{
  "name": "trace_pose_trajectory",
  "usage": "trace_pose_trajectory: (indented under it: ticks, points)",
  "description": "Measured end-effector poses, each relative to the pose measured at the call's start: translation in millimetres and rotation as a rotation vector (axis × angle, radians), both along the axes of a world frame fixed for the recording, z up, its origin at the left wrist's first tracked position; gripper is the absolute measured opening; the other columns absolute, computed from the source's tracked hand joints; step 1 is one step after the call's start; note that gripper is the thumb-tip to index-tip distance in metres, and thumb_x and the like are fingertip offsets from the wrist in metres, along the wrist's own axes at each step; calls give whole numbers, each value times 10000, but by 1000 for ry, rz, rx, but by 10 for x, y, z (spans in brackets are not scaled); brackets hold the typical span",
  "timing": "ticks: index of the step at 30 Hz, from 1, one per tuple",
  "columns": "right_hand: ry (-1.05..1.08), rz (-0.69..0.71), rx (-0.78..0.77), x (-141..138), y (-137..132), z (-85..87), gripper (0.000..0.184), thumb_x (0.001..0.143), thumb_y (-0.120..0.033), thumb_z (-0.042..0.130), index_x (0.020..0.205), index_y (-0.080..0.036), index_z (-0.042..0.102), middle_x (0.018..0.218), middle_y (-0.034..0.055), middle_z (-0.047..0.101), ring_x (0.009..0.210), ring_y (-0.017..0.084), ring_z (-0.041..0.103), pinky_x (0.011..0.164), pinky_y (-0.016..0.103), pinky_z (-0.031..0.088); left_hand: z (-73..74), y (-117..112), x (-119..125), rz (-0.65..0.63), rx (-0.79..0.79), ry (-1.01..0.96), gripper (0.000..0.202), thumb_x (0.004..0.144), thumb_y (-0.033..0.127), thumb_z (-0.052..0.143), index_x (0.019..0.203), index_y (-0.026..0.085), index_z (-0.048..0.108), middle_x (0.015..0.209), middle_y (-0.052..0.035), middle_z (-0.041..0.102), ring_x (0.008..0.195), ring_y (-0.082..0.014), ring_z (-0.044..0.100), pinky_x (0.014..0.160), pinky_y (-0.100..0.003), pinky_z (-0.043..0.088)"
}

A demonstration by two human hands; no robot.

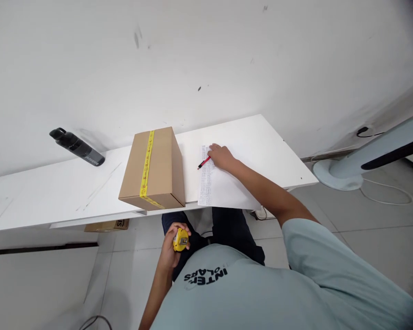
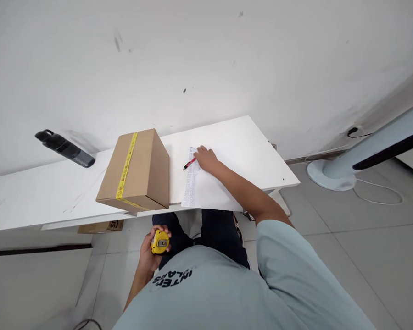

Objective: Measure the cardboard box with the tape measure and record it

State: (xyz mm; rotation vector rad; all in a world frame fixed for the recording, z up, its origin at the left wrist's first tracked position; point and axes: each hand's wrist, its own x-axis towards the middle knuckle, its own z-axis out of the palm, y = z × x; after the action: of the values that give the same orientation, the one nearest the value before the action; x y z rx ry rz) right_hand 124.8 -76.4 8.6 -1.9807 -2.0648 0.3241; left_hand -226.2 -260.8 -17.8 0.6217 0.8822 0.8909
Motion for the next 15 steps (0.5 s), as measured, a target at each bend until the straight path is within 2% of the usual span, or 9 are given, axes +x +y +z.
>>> trace_pose_trajectory:
  ticks: [2, 4, 5, 7, 9, 11, 13, 15]
  points:
    - [16, 35, 40, -8, -22, 0, 408, 893, 12, 427, 1200, -81, 679, 1617, 271, 494, 1568, 361, 361, 1185, 602, 342, 75, 55, 103, -121, 122, 99, 402, 794, 568, 794, 861, 187, 684, 899, -60, 632, 822, -201, 634, 482, -220, 483]
    - [68, 36, 104, -2, -56, 32, 364, 940, -26, 398, 1178, -107, 662, 1595, 246, 529, 1533, 331, 414, 1236, 597, 255, 166, 147, 238, -257, 285, 239, 409, 847, 593, 737, 889, 189, 694, 904, -61, 633, 792, -181, 613, 522, -231, 485]
    - [104, 13, 136, 5, -79, 50, 346, 969, -59, 378, 1182, -119, 645, 1515, 245, 601, 1460, 328, 496, 1228, 594, 265, 210, 206, 314, -313, 401, 319, 389, 884, 582, 698, 908, 194, 698, 909, -59, 638, 790, -174, 608, 569, -246, 501]
    - [181, -76, 183, 25, -143, 72, 329, 1024, -144, 324, 1212, -137, 594, 1236, 228, 733, 1193, 328, 660, 1115, 577, 394, 287, 346, 479, -379, 707, 480, 311, 948, 509, 629, 940, 207, 703, 932, -60, 657, 828, -179, 618, 714, -301, 539]
    - [234, -177, 210, 43, -228, 62, 296, 1050, -243, 313, 1240, -164, 527, 1011, 156, 740, 927, 299, 693, 918, 496, 499, 336, 520, 650, -357, 1051, 623, 223, 965, 410, 596, 969, 215, 704, 980, -74, 680, 916, -205, 637, 856, -360, 535]
    - [391, -263, 261, 48, -319, 16, 209, 1021, -367, 451, 1155, -215, 505, 905, 74, 686, 806, 258, 653, 780, 402, 497, 351, 727, 815, -283, 1330, 741, 182, 955, 345, 588, 1000, 212, 705, 1022, -93, 691, 971, -228, 637, 916, -390, 515]
    - [657, -310, 341, 35, -393, -54, 259, 928, -474, 625, 939, -256, 486, 790, 0, 583, 748, 215, 586, 740, 355, 464, 335, 956, 963, -194, 1477, 847, 188, 960, 326, 577, 1020, 205, 707, 1038, -104, 694, 987, -239, 629, 917, -391, 505]
    - [876, -310, 398, 10, -434, -130, 406, 899, -583, 644, 782, -267, 418, 729, -23, 485, 740, 194, 524, 749, 347, 449, 292, 1187, 1084, -143, 1496, 931, 204, 968, 367, 593, 1014, 207, 712, 1044, -105, 696, 1001, -246, 624, 915, -388, 498]
